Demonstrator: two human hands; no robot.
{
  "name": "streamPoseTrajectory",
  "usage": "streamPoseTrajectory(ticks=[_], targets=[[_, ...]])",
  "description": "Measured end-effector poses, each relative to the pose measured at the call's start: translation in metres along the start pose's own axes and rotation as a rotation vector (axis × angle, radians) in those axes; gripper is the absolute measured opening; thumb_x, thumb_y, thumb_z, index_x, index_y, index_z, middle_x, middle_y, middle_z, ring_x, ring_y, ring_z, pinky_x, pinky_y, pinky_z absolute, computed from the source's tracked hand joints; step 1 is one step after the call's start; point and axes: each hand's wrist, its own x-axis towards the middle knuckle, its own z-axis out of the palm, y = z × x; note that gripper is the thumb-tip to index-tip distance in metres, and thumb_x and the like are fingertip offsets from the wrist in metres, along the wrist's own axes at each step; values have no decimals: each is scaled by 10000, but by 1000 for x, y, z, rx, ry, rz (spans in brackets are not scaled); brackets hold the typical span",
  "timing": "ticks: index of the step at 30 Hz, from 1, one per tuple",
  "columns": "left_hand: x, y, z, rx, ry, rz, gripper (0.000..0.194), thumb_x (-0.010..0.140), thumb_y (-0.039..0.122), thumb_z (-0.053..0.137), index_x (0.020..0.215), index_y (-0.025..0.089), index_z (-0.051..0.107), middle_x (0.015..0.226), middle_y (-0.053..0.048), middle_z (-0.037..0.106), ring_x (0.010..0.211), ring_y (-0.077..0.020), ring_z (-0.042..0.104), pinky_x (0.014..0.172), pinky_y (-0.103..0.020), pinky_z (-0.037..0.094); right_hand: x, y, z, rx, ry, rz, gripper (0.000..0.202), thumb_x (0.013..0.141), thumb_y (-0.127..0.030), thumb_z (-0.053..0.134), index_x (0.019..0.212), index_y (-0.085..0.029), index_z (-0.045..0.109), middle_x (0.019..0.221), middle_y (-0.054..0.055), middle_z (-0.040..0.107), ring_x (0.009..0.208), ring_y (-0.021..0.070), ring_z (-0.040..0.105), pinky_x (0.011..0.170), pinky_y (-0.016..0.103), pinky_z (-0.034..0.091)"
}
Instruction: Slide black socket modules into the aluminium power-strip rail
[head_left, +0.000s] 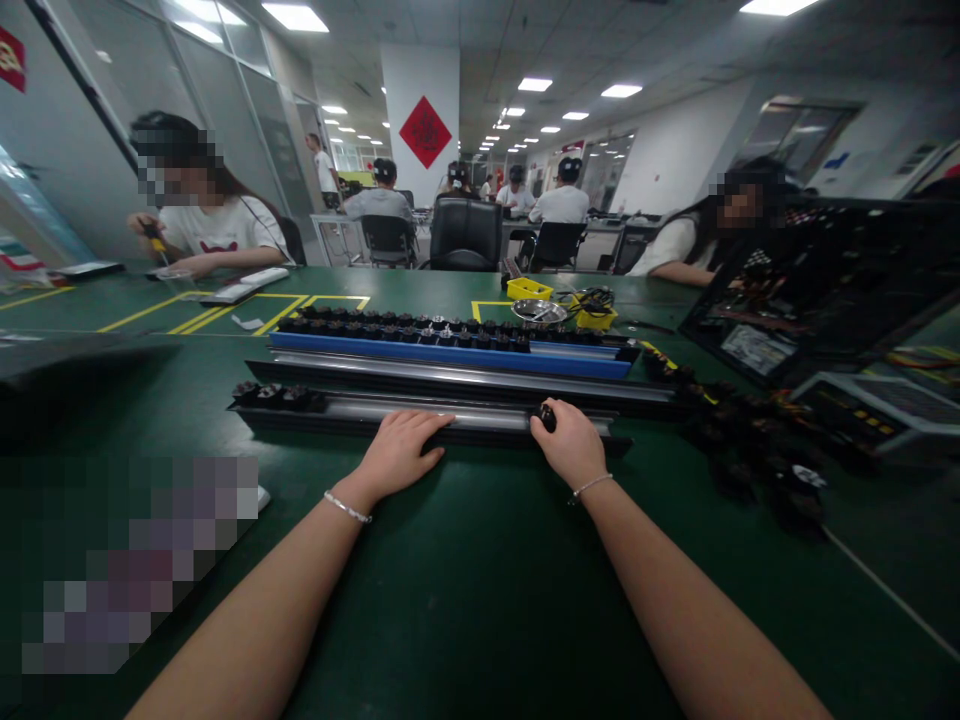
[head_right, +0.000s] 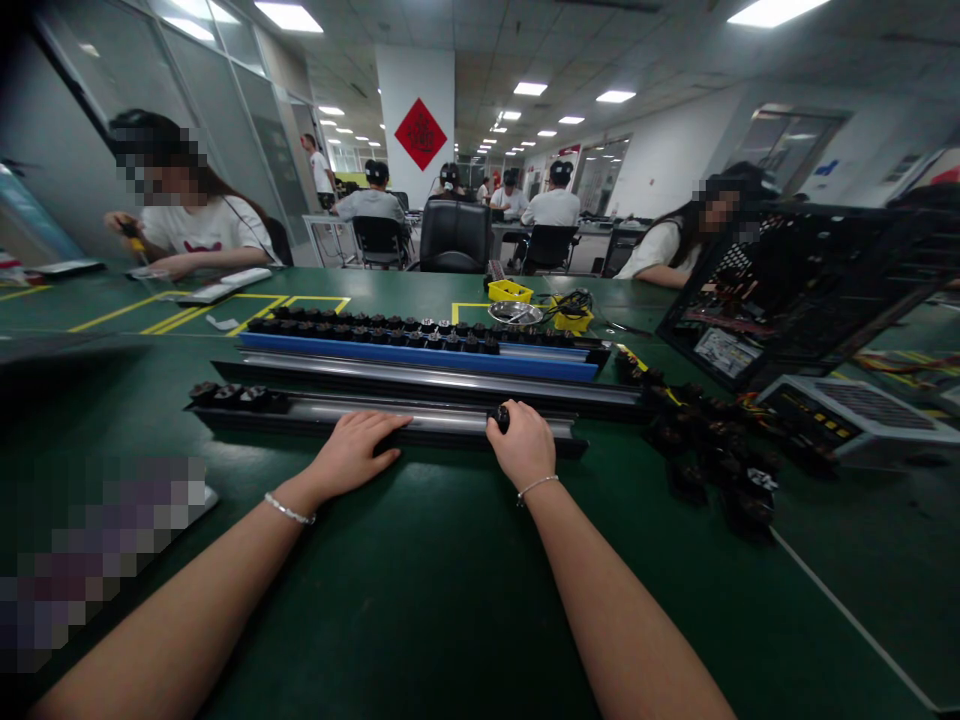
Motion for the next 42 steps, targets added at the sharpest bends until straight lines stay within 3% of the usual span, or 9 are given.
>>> streamPoseTrajectory(ticks=[22, 42], targets=[[0, 1, -1, -7, 1, 6, 490, 791, 316, 527, 1273, 299, 444, 1217, -17, 584, 1121, -220, 489, 959, -412, 317, 1, 4, -3, -23, -17, -12, 234, 775, -328, 481, 905, -190, 618, 936, 82, 647, 998, 231, 545, 869, 349, 393], [0, 0, 1, 9, 0, 9, 492, 794, 318, 524, 1278, 305, 436, 1234, -10, 575, 1136, -215, 483, 964, -406, 308, 2, 12, -10, 8, -15, -2, 170, 756, -298, 499, 824, -187, 607, 852, 52, 627, 815, 183, 547, 757, 285, 396]])
